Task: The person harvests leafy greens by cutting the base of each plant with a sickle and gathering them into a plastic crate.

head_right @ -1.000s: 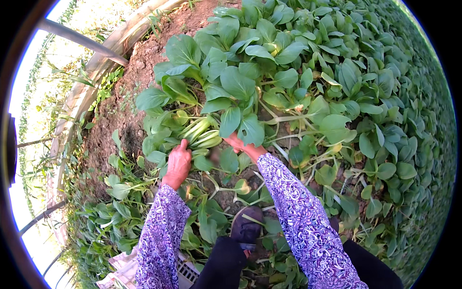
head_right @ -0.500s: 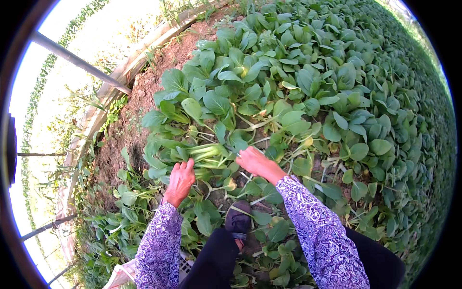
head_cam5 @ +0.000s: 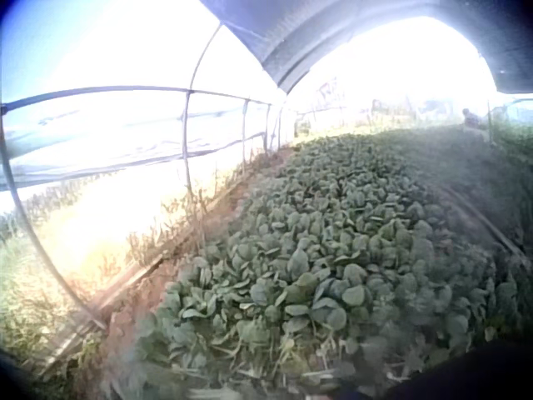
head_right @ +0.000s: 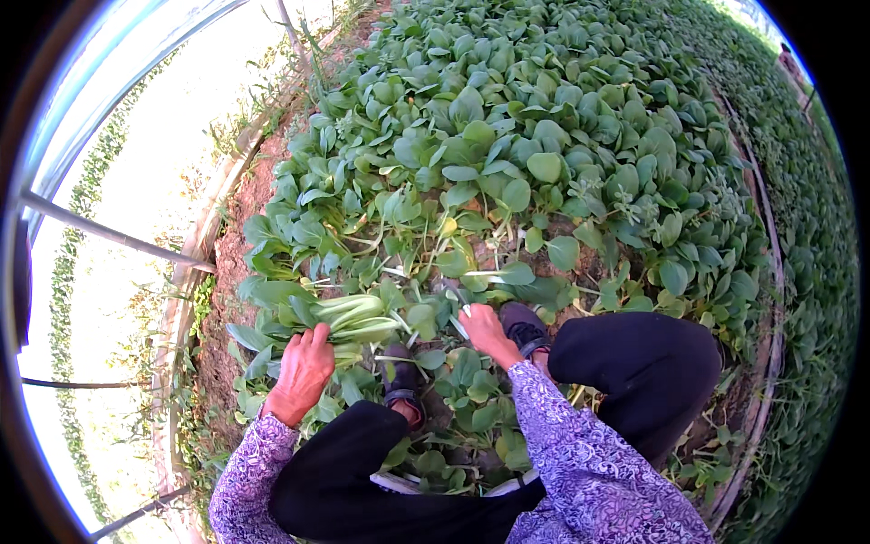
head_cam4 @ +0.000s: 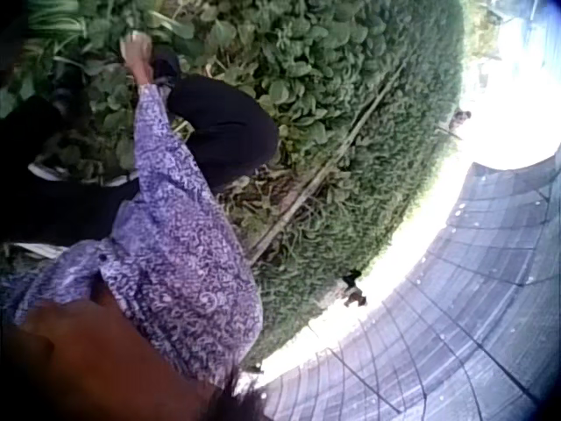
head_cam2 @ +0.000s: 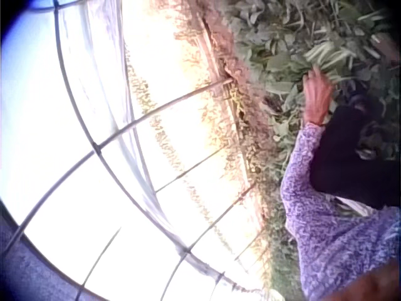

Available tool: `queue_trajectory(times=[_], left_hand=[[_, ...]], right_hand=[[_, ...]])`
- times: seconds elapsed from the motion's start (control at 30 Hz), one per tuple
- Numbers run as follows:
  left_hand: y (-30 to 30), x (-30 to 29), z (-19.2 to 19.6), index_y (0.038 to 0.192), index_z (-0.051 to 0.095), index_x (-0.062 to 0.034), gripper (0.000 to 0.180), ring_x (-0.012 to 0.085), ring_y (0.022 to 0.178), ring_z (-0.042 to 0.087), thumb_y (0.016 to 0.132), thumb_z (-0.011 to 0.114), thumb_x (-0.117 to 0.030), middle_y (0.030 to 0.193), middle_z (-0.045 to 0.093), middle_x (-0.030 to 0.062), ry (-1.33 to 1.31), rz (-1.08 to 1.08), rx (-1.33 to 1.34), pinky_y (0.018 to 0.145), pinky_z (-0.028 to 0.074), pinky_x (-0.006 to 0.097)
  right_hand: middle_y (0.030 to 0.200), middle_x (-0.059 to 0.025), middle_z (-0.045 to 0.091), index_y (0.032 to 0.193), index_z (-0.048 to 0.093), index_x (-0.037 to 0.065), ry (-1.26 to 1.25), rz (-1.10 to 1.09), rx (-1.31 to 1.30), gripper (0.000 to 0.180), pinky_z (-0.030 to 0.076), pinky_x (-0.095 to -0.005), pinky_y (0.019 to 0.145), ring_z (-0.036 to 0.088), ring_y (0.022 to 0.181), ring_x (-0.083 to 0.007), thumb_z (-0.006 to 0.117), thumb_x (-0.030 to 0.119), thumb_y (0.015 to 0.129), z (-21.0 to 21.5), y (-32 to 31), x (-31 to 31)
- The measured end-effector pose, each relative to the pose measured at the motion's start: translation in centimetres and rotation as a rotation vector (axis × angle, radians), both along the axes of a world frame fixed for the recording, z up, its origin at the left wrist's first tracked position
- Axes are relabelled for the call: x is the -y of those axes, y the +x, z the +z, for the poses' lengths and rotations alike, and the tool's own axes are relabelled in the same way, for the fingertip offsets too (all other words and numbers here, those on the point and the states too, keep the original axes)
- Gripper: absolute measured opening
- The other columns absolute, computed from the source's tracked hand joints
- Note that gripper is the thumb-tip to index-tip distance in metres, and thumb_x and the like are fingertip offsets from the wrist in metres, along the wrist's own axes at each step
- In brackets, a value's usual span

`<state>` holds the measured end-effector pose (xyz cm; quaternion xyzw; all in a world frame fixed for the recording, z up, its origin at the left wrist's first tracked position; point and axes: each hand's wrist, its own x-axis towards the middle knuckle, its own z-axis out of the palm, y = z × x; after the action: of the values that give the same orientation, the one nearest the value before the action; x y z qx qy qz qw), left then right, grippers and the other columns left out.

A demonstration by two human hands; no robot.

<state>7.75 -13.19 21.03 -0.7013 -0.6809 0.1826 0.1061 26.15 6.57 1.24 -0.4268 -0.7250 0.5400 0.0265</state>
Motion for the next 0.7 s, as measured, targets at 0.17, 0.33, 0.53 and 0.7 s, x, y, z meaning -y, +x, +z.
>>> queue_trajectory(times=[0.17, 0.33, 0.53, 0.7], left_hand=[[3.6, 0.1, 4.1, 0.083, 0.063, 0.0033, 0.022, 0.0188, 0.082, 0.053, 0.065, 0.058, -0.009, 0.111, 0.052, 0.0157, 0.020, -0.177, -0.172, 0.070, 0.045, 0.030], [7.7, 0.2, 6.2, 0.092, 0.064, 0.0046, 0.030, 0.0178, 0.080, 0.053, 0.068, 0.055, -0.013, 0.118, 0.052, 0.0128, 0.097, -0.443, -0.170, 0.072, 0.045, 0.030], [11.3, 3.0, 7.6, 0.097, 0.064, 0.0010, 0.035, 0.0124, 0.084, 0.055, 0.067, 0.054, -0.014, 0.118, 0.054, 0.0046, 0.011, -0.491, -0.178, 0.078, 0.045, 0.029], [12.6, 3.5, 7.6, 0.101, 0.063, 0.0016, 0.037, 0.0116, 0.079, 0.054, 0.069, 0.053, -0.014, 0.114, 0.056, 0.0042, -0.006, -0.484, -0.179, 0.075, 0.045, 0.028]], right_hand=[[0.054, -0.0110, 0.053, 0.079, 0.054, -0.005, -0.073, -0.306, -0.433, 0.039, 0.047, -0.0368, 0.050, 0.054, 0.046, -0.0255, 0.061, 0.033, 0.082, 7.7, 3.6, -0.6], [0.068, -0.0028, 0.054, 0.087, 0.055, -0.001, 0.159, 0.062, -0.514, 0.038, 0.044, -0.0270, 0.062, 0.052, 0.063, -0.0115, 0.073, 0.029, 0.074, 15.7, 3.2, -1.5], [0.083, 0.0030, 0.056, 0.103, 0.054, -0.001, -0.323, 0.368, -0.806, 0.048, 0.044, -0.0219, 0.070, 0.051, 0.077, -0.0058, 0.080, 0.019, 0.068, 19.1, 3.2, 1.6], [0.075, 0.0035, 0.056, 0.102, 0.056, 0.000, -0.473, 0.142, -0.808, 0.039, 0.042, -0.0203, 0.054, 0.049, 0.060, -0.0037, 0.076, 0.012, 0.071, 17.8, 4.5, 2.7]])
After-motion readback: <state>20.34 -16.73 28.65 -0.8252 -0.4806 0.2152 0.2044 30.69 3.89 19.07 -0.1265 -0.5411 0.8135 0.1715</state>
